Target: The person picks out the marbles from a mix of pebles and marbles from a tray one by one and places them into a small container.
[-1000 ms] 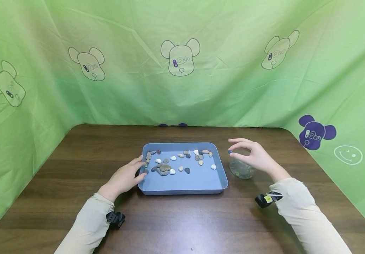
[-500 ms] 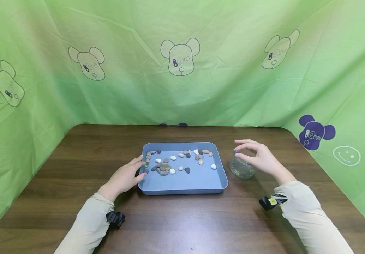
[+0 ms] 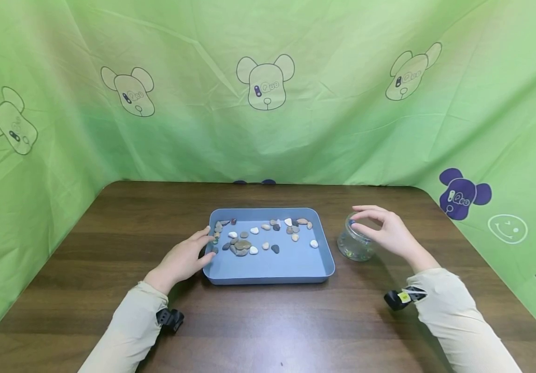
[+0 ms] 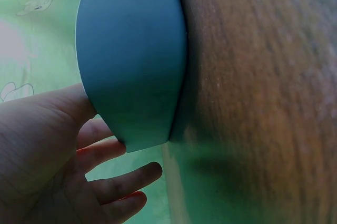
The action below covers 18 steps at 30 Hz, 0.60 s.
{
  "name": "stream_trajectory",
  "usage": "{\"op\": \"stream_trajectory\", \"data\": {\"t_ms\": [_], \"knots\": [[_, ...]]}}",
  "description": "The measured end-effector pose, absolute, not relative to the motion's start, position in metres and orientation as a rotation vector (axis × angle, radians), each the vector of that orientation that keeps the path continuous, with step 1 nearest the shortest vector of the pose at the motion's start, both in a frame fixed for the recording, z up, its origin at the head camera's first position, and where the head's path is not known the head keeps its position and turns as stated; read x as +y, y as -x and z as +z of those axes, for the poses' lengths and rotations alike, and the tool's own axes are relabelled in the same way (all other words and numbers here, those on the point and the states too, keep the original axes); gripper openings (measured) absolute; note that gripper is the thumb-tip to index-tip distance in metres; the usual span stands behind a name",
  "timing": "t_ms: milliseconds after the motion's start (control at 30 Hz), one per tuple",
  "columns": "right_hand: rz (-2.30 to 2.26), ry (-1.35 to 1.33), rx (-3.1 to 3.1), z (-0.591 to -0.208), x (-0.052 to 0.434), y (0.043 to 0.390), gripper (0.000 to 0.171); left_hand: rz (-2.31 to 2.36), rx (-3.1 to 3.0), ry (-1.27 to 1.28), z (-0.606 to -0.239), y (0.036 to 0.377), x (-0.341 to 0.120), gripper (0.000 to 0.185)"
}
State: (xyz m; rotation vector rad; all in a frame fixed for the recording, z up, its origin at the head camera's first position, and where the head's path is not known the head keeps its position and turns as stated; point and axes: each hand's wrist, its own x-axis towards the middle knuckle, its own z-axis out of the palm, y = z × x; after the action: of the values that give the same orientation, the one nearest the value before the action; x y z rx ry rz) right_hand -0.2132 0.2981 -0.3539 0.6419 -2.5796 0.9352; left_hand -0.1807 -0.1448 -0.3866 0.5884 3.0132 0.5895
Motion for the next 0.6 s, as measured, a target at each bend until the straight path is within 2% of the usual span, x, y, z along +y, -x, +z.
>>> {"op": "stream_trajectory", "data": {"t_ms": [600], "knots": [[0.827, -0.589, -2.672, -0.3535, 0.2989, 0.2115, 0.013, 0.603, 3.013, -0.585, -0.3859, 0.18, -0.1453, 0.044]]}}
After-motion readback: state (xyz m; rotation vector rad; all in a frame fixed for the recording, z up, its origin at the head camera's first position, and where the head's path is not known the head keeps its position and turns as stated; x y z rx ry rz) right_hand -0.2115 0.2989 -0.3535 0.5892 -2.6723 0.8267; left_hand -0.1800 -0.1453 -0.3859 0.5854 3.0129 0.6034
